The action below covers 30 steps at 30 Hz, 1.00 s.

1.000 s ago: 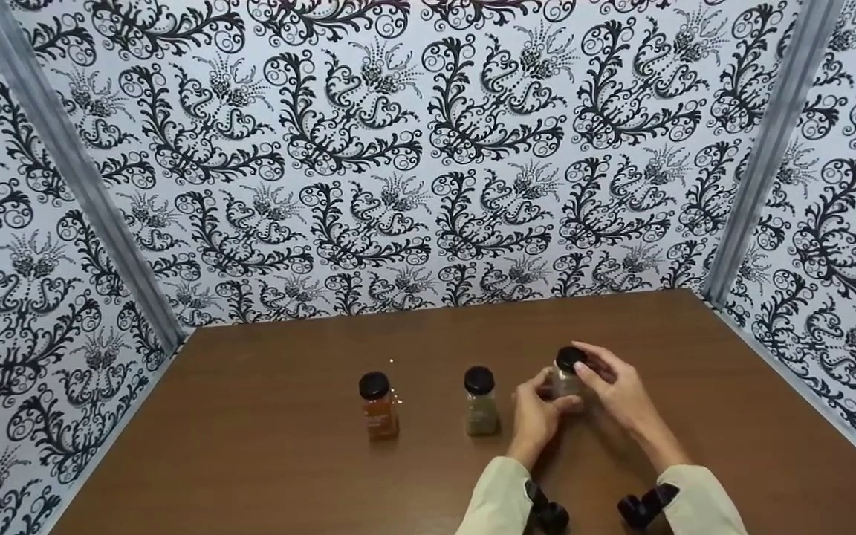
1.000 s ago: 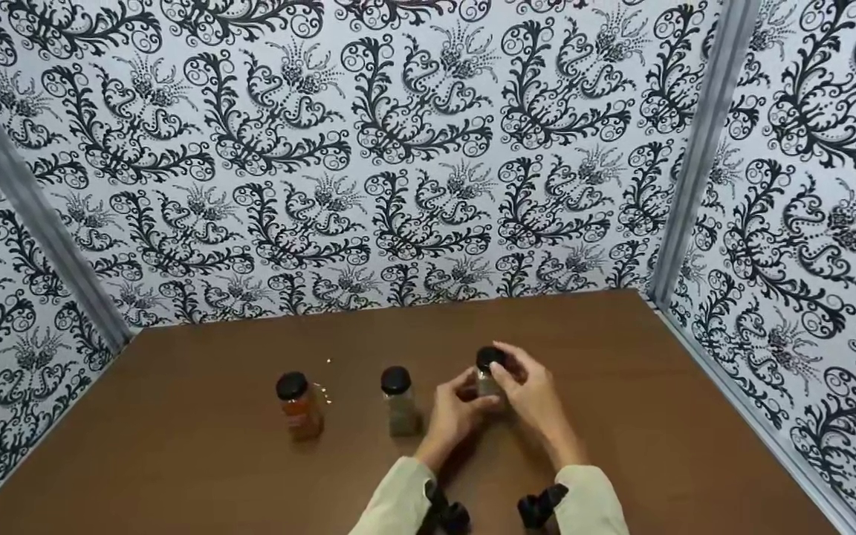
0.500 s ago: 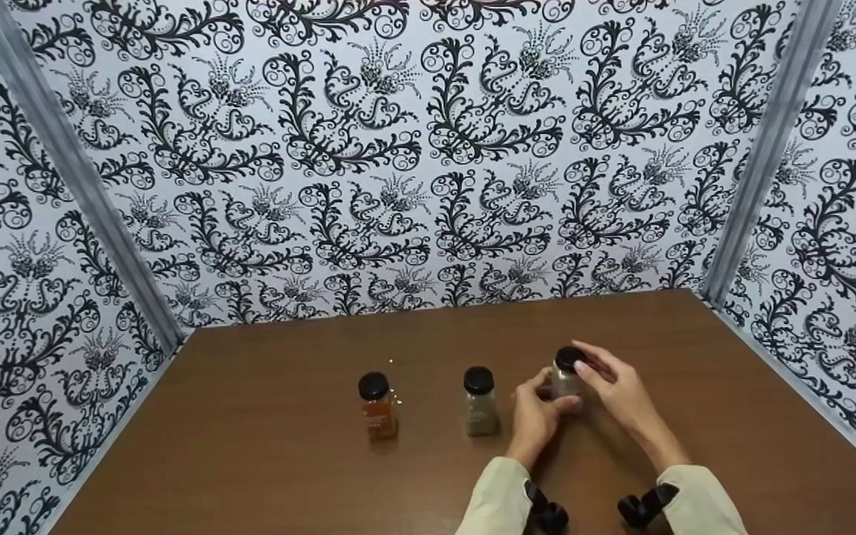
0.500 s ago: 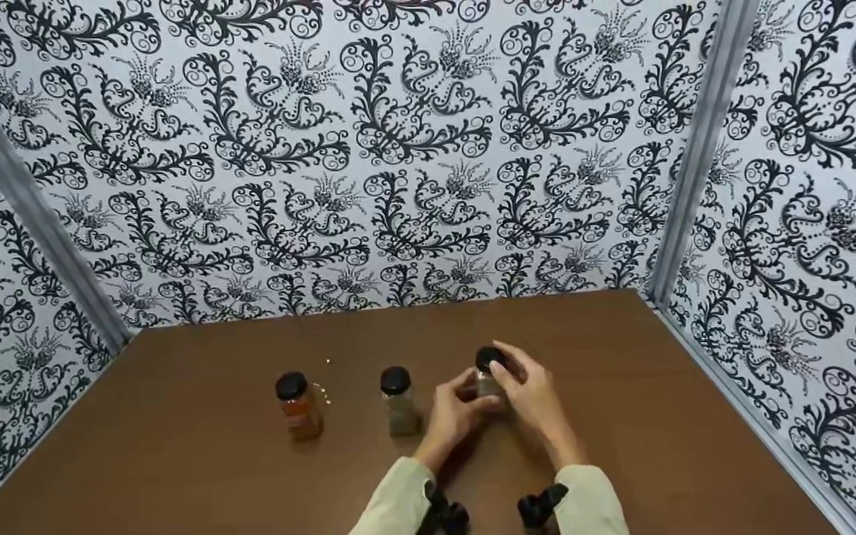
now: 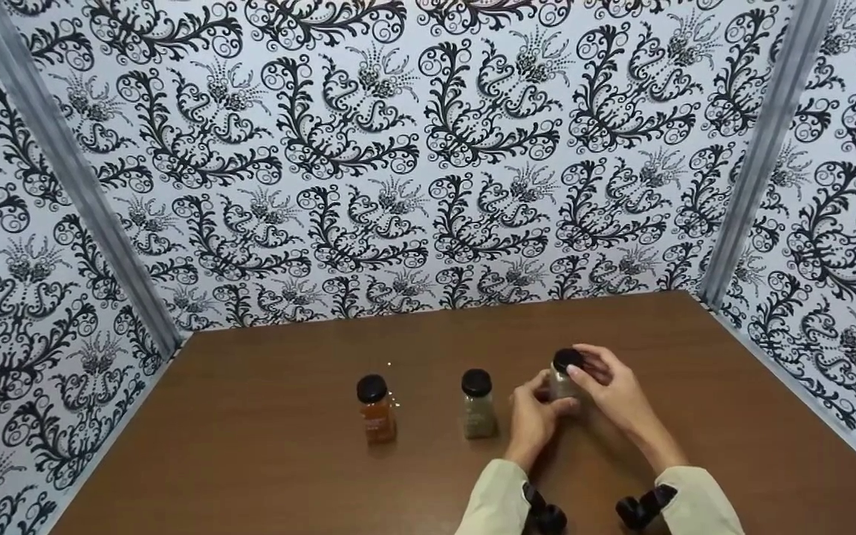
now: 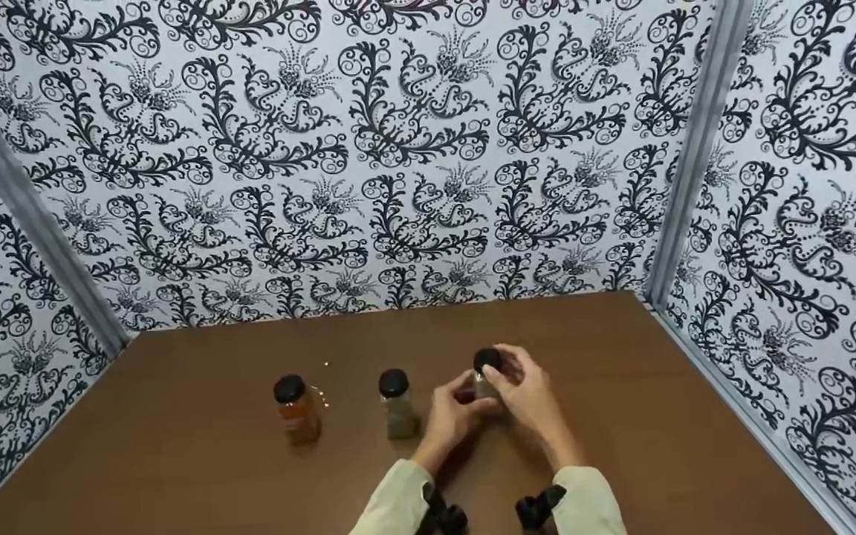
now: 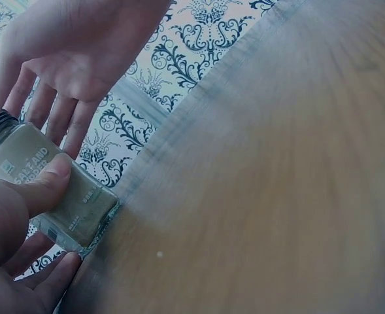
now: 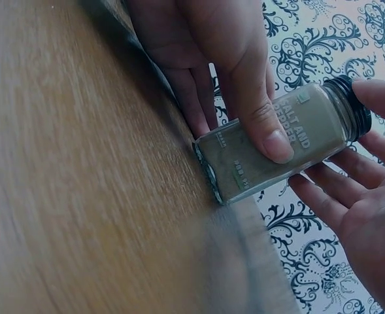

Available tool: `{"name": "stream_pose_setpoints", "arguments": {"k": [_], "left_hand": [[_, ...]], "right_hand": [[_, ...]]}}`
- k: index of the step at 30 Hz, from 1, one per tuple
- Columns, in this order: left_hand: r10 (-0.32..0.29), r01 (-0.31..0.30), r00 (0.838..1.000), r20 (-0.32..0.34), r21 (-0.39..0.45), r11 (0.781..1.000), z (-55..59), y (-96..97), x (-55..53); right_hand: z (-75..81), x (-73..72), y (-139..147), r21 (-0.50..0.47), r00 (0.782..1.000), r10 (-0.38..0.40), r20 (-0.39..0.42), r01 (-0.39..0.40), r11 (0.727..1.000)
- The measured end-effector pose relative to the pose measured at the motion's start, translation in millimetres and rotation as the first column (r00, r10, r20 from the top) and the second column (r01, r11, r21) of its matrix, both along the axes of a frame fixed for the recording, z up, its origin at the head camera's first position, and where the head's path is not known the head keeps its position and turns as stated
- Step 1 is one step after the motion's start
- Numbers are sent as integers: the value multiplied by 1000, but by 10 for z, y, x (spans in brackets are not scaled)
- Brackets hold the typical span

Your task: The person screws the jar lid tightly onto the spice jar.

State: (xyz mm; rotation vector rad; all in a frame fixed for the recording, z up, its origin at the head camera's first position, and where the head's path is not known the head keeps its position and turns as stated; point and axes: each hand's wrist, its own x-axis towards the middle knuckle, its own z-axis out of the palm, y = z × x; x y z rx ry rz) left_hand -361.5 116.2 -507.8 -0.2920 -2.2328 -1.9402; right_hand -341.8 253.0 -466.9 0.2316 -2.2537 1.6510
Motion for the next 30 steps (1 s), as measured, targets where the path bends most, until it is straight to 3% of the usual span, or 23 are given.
{"name": "stream_pose_setpoints", "arguments": {"k": [10, 20, 30], "left_hand": [[-7, 7, 1000, -4, -6, 1000, -23, 3, -3], [-15, 15, 998, -55, 9, 1000, -37, -10, -33], [0, -1, 999, -49, -2, 1000, -45, 7, -14]], "right_hand": [[-20, 13, 1, 2, 1000, -2, -21, 2, 1000], [11, -11, -16, -16, 999, -14, 38, 15, 1000], [-28, 7, 16, 55, 999, -29, 19, 27, 998]]}}
